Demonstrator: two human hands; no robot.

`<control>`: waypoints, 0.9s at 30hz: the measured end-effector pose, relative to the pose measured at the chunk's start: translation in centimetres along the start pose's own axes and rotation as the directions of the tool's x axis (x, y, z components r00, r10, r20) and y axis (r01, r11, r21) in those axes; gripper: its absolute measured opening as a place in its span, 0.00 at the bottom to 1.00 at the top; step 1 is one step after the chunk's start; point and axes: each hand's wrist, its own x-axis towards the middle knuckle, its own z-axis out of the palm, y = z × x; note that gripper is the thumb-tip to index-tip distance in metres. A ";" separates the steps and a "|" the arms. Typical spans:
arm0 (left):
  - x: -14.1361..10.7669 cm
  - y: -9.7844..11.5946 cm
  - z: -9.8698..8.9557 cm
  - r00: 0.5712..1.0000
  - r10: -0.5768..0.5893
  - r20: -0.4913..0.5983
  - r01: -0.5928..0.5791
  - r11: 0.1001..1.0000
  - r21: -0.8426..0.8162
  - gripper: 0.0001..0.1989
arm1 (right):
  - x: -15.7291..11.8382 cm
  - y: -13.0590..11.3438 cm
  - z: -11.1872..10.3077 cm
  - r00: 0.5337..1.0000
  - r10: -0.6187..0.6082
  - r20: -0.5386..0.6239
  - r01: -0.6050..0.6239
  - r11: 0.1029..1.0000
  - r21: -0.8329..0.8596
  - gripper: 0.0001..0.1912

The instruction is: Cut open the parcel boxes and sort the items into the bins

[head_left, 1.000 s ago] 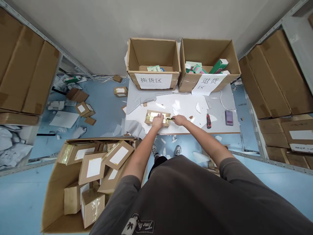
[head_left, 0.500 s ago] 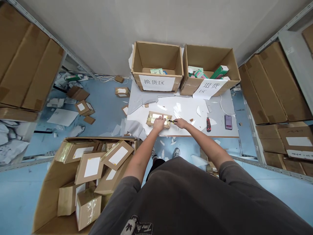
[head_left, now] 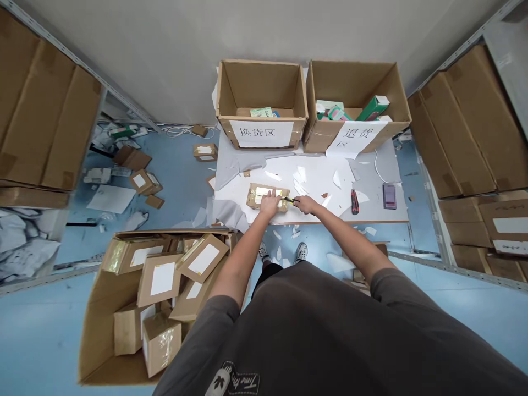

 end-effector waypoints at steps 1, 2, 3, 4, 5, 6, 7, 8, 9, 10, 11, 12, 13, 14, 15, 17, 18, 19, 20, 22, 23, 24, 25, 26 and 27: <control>0.1 -0.1 0.1 1.000 0.001 0.001 -0.001 1.000 -0.005 0.29 | 0.0 0.2 0.2 1.000 0.003 0.009 -0.003 0.999 0.053 0.14; 0.1 -0.1 0.2 1.000 0.001 0.001 -0.001 1.000 -0.010 0.29 | -0.1 0.4 0.3 1.000 0.004 0.019 -0.006 0.994 0.105 0.14; 0.3 -0.2 0.3 1.000 -0.001 0.005 0.001 1.000 -0.015 0.29 | -0.1 0.6 0.5 1.000 0.008 0.027 -0.012 0.988 0.152 0.14; 0.4 -0.2 0.3 1.000 -0.004 0.011 0.004 1.000 -0.020 0.29 | 0.0 0.8 0.7 0.999 0.014 0.030 -0.020 0.981 0.194 0.14; 0.5 -0.2 0.4 1.000 -0.007 0.020 0.007 1.000 -0.023 0.29 | 0.0 1.0 0.9 0.999 0.023 0.031 -0.029 0.973 0.230 0.14; 0.6 -0.2 0.4 0.999 -0.008 0.031 0.009 1.000 -0.023 0.29 | 0.0 1.2 1.0 0.999 0.030 0.036 -0.039 0.965 0.261 0.14; 0.7 -0.2 0.3 0.999 -0.006 0.043 0.007 1.000 -0.018 0.29 | 0.1 1.4 1.2 0.998 0.035 0.044 -0.046 0.957 0.287 0.14; 0.7 -0.3 0.3 0.999 0.000 0.052 0.000 1.000 -0.008 0.29 | 0.1 1.5 1.3 0.998 0.040 0.054 -0.054 0.949 0.310 0.14; 0.6 -0.3 0.3 0.998 0.009 0.054 -0.010 1.000 0.006 0.27 | 0.2 1.7 1.5 0.997 0.040 0.065 -0.059 0.942 0.331 0.14; 0.6 -0.4 0.3 0.998 0.020 0.051 -0.021 1.000 0.022 0.25 | 0.2 1.8 1.6 0.997 0.038 0.074 -0.061 0.934 0.351 0.14; 0.6 -0.5 0.4 0.999 0.028 0.046 -0.030 0.999 0.035 0.24 | 0.3 1.9 1.8 0.996 0.037 0.076 -0.063 0.928 0.367 0.14; 0.6 -0.5 0.4 0.999 0.033 0.038 -0.035 0.998 0.043 0.22 | 0.3 2.1 2.0 0.997 0.035 0.074 -0.061 0.923 0.379 0.14; 0.6 -0.6 0.5 0.999 0.033 0.033 -0.034 0.998 0.045 0.21 | 0.4 2.2 2.3 0.997 0.031 0.073 -0.057 0.922 0.383 0.14; 0.6 -0.6 0.5 0.999 0.029 0.034 -0.030 0.999 0.042 0.22 | 0.3 2.4 2.7 0.997 0.022 0.076 -0.050 0.922 0.383 0.14; 0.6 -0.5 0.6 0.999 0.025 0.040 -0.027 0.999 0.038 0.23 | 0.2 2.6 3.0 0.997 0.012 0.079 -0.041 0.924 0.381 0.14; 0.6 -0.5 0.5 0.999 0.026 0.045 -0.028 0.999 0.027 0.27 | -0.1 3.3 3.8 0.997 -0.005 0.083 -0.026 0.925 0.378 0.14; 0.5 -0.5 0.3 0.999 0.029 0.040 -0.029 0.999 0.015 0.30 | -0.3 3.6 4.2 0.997 -0.012 0.081 -0.020 0.924 0.381 0.14; 0.4 -0.5 0.0 0.999 0.029 0.029 -0.029 1.000 -0.007 0.32 | -0.5 4.0 4.4 0.997 -0.013 0.070 -0.015 0.923 0.384 0.15; 0.3 -0.6 -0.3 1.000 0.022 0.014 -0.021 0.999 -0.040 0.32 | -0.7 4.3 4.5 0.998 -0.013 0.057 -0.010 0.922 0.388 0.15; 0.3 -0.8 -1.1 1.000 -0.020 -0.018 0.018 0.992 -0.126 0.30 | -1.2 4.7 4.5 0.999 -0.013 0.032 0.000 0.923 0.385 0.15; 0.4 -1.0 -1.5 0.998 -0.040 -0.037 0.034 0.987 -0.157 0.27 | -1.4 4.9 4.3 1.000 -0.011 0.015 0.005 0.926 0.378 0.15; 0.6 -1.2 -1.9 0.997 -0.050 -0.058 0.040 0.985 -0.169 0.26 | -1.7 4.9 4.0 1.000 -0.009 -0.007 0.011 0.931 0.365 0.16; 1.0 -1.3 -2.2 0.996 -0.046 -0.077 0.033 0.987 -0.159 0.25 | -1.9 4.9 3.7 0.999 -0.009 -0.033 0.020 0.937 0.350 0.17; 1.4 -1.3 -2.4 0.996 -0.027 -0.088 0.015 0.991 -0.133 0.25 | -2.1 4.8 3.4 0.998 -0.012 -0.063 0.033 0.943 0.332 0.19; 1.9 -1.3 -2.5 0.996 0.000 -0.090 -0.009 0.994 -0.105 0.26 | -2.4 4.6 3.1 0.995 -0.014 -0.099 0.044 0.950 0.310 0.22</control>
